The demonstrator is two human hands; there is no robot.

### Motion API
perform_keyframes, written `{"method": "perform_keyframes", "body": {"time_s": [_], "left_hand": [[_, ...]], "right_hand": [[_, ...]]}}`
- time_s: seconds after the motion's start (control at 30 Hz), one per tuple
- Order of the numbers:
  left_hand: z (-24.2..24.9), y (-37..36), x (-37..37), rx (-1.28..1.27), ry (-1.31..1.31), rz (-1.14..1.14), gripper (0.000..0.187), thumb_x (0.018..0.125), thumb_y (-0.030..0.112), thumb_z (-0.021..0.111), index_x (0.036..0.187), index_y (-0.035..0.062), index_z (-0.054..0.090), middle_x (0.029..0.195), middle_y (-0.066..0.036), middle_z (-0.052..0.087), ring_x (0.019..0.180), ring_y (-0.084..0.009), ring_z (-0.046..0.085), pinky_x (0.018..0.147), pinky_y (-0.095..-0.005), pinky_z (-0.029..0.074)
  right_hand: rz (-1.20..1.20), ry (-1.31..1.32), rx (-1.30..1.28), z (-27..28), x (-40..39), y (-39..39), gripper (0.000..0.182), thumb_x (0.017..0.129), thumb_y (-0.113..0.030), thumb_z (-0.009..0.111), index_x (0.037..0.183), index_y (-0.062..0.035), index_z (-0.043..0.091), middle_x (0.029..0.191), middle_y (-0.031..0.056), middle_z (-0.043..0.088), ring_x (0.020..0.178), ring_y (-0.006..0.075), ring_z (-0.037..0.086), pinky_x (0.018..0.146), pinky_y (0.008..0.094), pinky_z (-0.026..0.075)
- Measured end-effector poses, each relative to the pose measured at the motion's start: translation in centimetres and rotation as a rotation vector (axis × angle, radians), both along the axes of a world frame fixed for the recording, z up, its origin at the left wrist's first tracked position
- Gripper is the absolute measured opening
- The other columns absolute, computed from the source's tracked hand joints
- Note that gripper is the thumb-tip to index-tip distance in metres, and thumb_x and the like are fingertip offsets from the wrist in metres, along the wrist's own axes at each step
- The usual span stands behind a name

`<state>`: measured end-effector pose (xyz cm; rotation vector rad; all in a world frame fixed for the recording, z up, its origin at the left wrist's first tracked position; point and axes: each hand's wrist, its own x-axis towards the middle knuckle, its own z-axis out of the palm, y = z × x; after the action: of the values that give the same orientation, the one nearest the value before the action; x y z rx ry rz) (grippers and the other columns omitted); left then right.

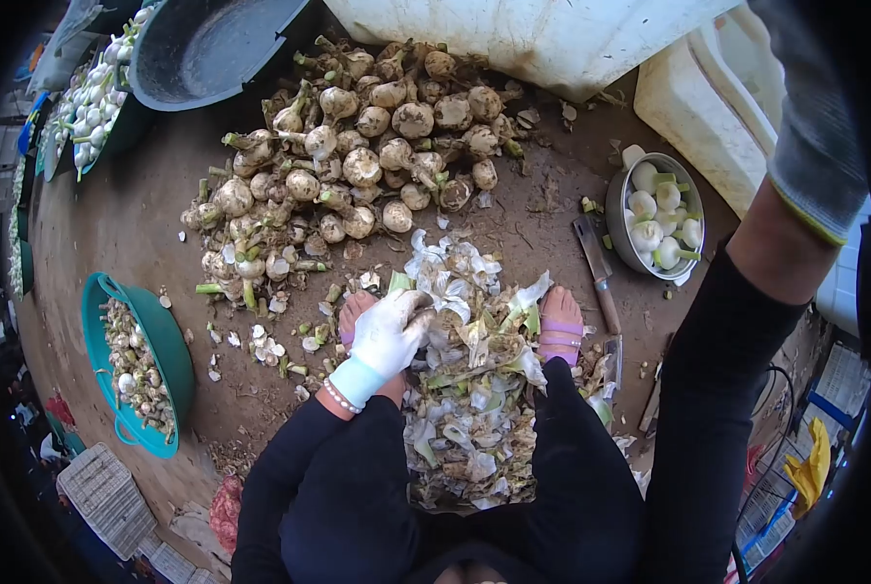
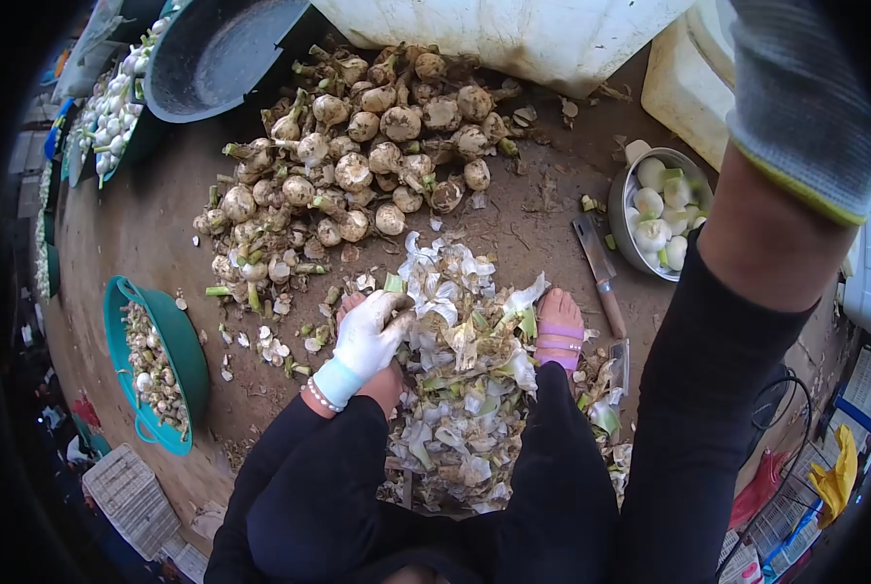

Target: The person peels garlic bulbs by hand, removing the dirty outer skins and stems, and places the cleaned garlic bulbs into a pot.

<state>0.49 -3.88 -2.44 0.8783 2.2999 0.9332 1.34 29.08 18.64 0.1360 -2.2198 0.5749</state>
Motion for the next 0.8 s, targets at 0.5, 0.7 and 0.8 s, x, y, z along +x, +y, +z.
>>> {"method": "perform_keyframes", "body": {"time_s": [0.5,0.7,0.8], "left_hand": [[-8.1,-9.9,1.2,0.161,-0.183,0.817,0.023,0.089,0.005,0.057,0.111,-0.0018,0.056,0.106,-0.012,0.064,0.091,-0.0199,0.062,0.081,-0.0319,0.050],[-17.4,-9.3,-2.3,-0.473,0.669,-0.034,0.019,0.087,0.015,0.053,0.101,0.0040,0.057,0.105,-0.016,0.064,0.090,-0.0299,0.064,0.078,-0.0411,0.052],[-9.8,-11.1,7.4,-0.250,0.543,-0.093,0.032,0.078,0.022,0.061,0.104,0.0046,0.056,0.110,-0.017,0.059,0.099,-0.0332,0.058,0.085,-0.0440,0.047]], "right_hand": [[0.100,-1.242,-0.011,-25.7,5.4,-11.3,0.049,0.087,-0.023,0.059,0.134,-0.0151,0.049,0.107,0.0150,0.056,0.095,0.0331,0.062,0.077,0.0448,0.051],[0.352,-1.439,-0.146,-29.3,9.6,-17.5,0.047,0.084,-0.028,0.062,0.122,-0.0040,0.052,0.109,0.0231,0.058,0.094,0.0382,0.063,0.078,0.0464,0.051],[0.581,-1.433,-0.369,-28.7,10.3,-19.7,0.050,0.084,-0.033,0.060,0.122,-0.0020,0.053,0.108,0.0247,0.060,0.097,0.0404,0.061,0.083,0.0465,0.049]]}}
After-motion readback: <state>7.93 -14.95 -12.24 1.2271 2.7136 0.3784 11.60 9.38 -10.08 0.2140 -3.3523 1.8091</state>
